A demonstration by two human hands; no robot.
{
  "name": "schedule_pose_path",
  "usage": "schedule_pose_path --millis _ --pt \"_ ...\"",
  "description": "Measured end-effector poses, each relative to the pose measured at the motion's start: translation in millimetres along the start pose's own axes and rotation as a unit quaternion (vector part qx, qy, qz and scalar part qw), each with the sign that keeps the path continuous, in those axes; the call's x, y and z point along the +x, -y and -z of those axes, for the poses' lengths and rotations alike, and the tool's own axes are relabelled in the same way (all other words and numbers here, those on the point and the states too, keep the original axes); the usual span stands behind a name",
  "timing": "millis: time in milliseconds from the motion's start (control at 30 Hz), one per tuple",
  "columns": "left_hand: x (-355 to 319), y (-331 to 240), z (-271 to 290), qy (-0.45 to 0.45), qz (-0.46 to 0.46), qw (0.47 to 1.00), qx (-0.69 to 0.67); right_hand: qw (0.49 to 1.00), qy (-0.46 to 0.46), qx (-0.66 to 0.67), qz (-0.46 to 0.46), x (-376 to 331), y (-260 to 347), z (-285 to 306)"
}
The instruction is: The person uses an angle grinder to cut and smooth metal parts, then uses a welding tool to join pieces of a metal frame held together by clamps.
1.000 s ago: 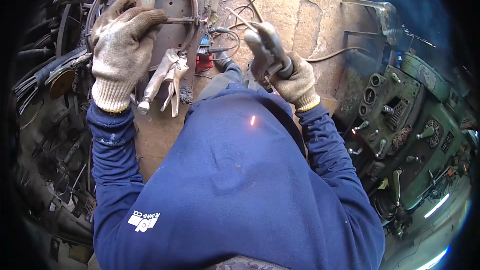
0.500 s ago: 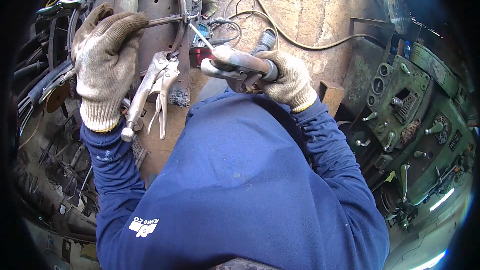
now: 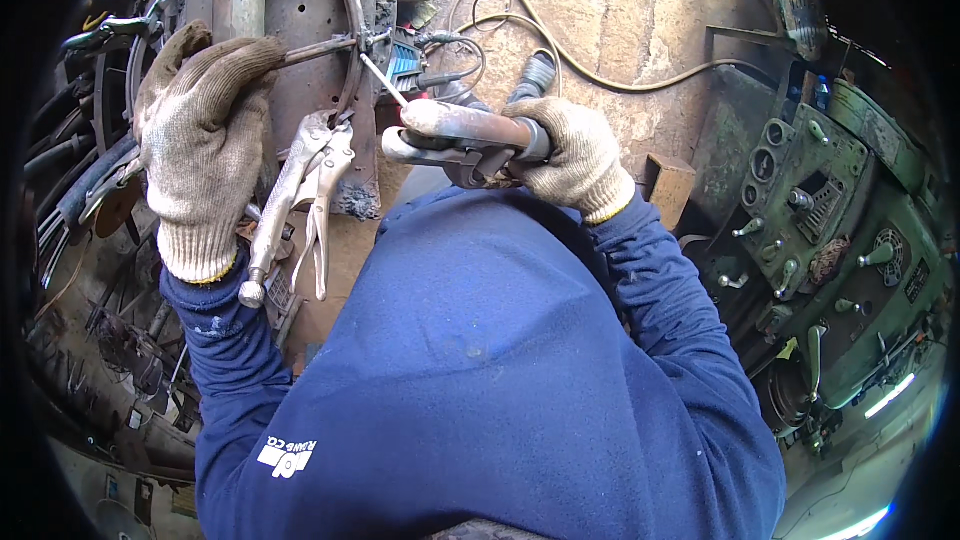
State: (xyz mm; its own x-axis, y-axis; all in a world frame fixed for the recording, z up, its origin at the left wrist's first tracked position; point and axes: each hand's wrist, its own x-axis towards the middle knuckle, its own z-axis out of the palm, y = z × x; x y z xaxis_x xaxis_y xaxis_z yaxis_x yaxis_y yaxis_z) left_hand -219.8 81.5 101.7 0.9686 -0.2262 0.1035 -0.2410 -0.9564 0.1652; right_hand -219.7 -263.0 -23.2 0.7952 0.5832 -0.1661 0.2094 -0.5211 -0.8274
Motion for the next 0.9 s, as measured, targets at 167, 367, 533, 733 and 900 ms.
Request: schedule_pose_path --millis 167,367,533,733,900 --pt "2.9 -2.5 0.6 0.006 0.003 1.0 0.007 1.0 -0.005 0.014 -0.001 2.0 -1.5 -2.4" --pt "2.5 -2.6 1.1 0.005 0.002 1.0 0.009 1.0 -0.005 0.001 -0.001 5.0 0.6 -0.9" --pt "2.2 -4.2 1.4 0.004 0.006 1.0 0.008 1.0 0.001 -0.009 0.005 5.3 -0.4 -1.3" --pt "1.3 -4.2 1.1 0.007 0.017 1.0 -0.019 1.0 0.0 -0.01 0.007 4.9 -3.3 -4.0" --pt "0.7 -2.2 -0.7 -0.005 0.009 1.0 -0.022 1.0 0.006 -0.019 -0.009 4.7 -2.2 -3.6"
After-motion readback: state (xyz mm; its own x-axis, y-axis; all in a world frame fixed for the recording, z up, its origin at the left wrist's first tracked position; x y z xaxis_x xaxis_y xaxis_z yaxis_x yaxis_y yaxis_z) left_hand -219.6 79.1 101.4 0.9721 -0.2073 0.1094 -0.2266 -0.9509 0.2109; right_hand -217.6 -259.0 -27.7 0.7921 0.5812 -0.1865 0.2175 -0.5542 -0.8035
